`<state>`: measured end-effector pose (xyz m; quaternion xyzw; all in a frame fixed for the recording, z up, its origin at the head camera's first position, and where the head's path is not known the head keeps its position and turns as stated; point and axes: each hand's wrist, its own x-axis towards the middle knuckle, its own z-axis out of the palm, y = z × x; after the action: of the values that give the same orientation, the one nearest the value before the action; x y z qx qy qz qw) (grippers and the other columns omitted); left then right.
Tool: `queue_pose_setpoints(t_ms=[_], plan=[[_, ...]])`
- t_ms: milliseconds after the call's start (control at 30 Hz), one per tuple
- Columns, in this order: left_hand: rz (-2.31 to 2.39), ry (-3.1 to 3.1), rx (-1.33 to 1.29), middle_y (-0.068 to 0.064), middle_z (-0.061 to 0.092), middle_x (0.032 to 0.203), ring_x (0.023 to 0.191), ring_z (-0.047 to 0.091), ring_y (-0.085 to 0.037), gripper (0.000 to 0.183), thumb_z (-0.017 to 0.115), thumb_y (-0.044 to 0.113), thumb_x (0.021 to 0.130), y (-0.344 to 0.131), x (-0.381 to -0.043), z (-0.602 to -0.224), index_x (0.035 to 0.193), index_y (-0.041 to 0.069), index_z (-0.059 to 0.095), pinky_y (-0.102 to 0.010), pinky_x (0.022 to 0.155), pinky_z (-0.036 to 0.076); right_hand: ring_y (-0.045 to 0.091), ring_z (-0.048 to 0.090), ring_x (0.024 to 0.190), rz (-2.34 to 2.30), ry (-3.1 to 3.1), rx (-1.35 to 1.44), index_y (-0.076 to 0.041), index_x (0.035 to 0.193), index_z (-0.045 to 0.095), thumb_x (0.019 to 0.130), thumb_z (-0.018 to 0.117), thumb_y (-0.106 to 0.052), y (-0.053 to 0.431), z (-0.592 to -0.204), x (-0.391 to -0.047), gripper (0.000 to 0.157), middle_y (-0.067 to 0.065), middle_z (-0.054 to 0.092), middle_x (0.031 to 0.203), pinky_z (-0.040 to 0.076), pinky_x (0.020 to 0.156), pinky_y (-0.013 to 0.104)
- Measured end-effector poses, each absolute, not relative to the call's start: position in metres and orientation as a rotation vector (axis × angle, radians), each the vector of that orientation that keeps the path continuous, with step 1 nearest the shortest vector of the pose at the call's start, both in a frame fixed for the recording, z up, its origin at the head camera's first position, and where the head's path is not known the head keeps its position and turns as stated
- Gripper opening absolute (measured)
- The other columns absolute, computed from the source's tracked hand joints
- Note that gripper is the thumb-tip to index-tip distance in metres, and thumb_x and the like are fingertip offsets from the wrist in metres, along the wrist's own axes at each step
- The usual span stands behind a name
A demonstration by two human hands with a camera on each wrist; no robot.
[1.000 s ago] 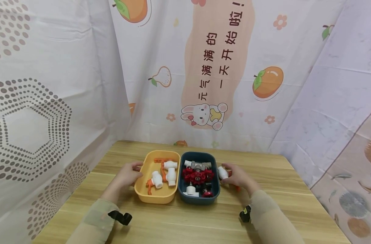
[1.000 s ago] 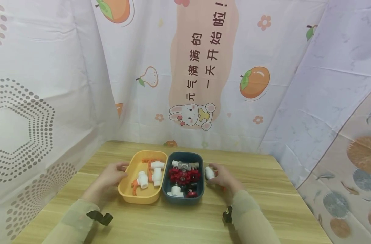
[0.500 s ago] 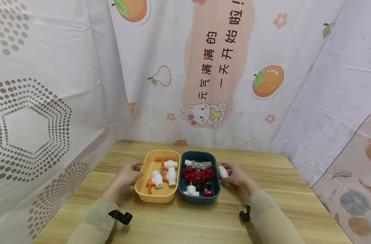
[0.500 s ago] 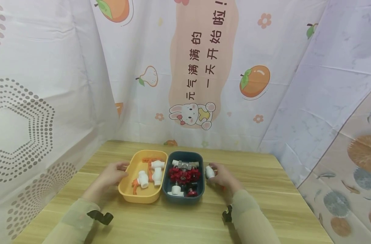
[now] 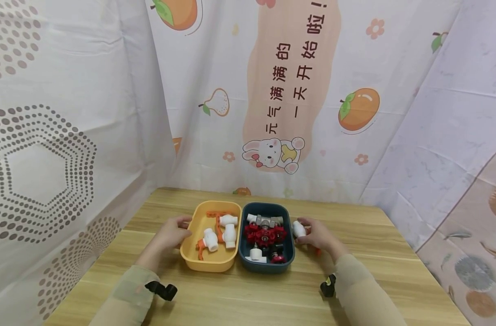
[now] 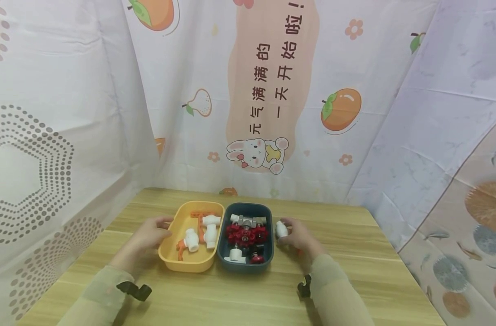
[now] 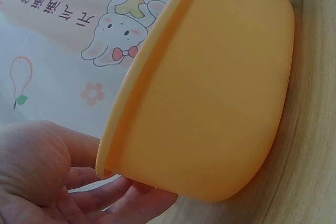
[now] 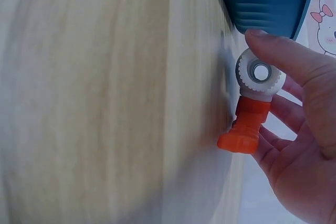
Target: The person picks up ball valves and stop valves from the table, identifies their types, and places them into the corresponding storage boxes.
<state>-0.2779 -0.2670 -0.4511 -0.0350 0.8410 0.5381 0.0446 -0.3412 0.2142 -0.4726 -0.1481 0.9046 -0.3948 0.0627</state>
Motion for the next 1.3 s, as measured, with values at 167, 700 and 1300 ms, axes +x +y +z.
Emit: queue_pose_setpoints(t_ms=[167, 700, 1300], plan=[[1.640, 2.571, -0.109, -0.029, 0.054, 0.129, 0.098, 0.065, -0.033, 0.053, 0.061, -0.002, 0.095, -0.266, -0.277, -0.450, 0.146, -0.003, 0.048, -0.042, 0.067, 0.062, 0.033, 0.063, 0.111, -1.202, 2.742, -0.436, 0.002, 0.146, 0.050, 0.080, 0.087, -0.009, 0.216, -0.467, -0.340, 0.076, 0.022, 0.056, 0.141, 0.055, 0.085, 0.043], [1.647, 2.570, -0.090, -0.028, 0.054, 0.128, 0.099, 0.065, -0.033, 0.053, 0.061, -0.002, 0.095, -0.267, -0.278, -0.451, 0.146, -0.003, 0.048, -0.041, 0.067, 0.062, 0.037, 0.062, 0.116, -1.239, 2.782, -0.489, 0.004, 0.147, 0.046, 0.080, 0.086, -0.008, 0.224, -0.458, -0.342, 0.079, 0.027, 0.053, 0.142, 0.055, 0.087, 0.044], [1.625, 2.592, -0.073, -0.027, 0.055, 0.128, 0.101, 0.064, -0.034, 0.053, 0.061, -0.002, 0.095, -0.266, -0.278, -0.450, 0.146, -0.003, 0.048, -0.041, 0.067, 0.062, 0.036, 0.063, 0.115, -1.276, 2.808, -0.541, 0.001, 0.148, 0.047, 0.082, 0.086, -0.010, 0.231, -0.441, -0.342, 0.077, 0.023, 0.054, 0.143, 0.057, 0.086, 0.042]])
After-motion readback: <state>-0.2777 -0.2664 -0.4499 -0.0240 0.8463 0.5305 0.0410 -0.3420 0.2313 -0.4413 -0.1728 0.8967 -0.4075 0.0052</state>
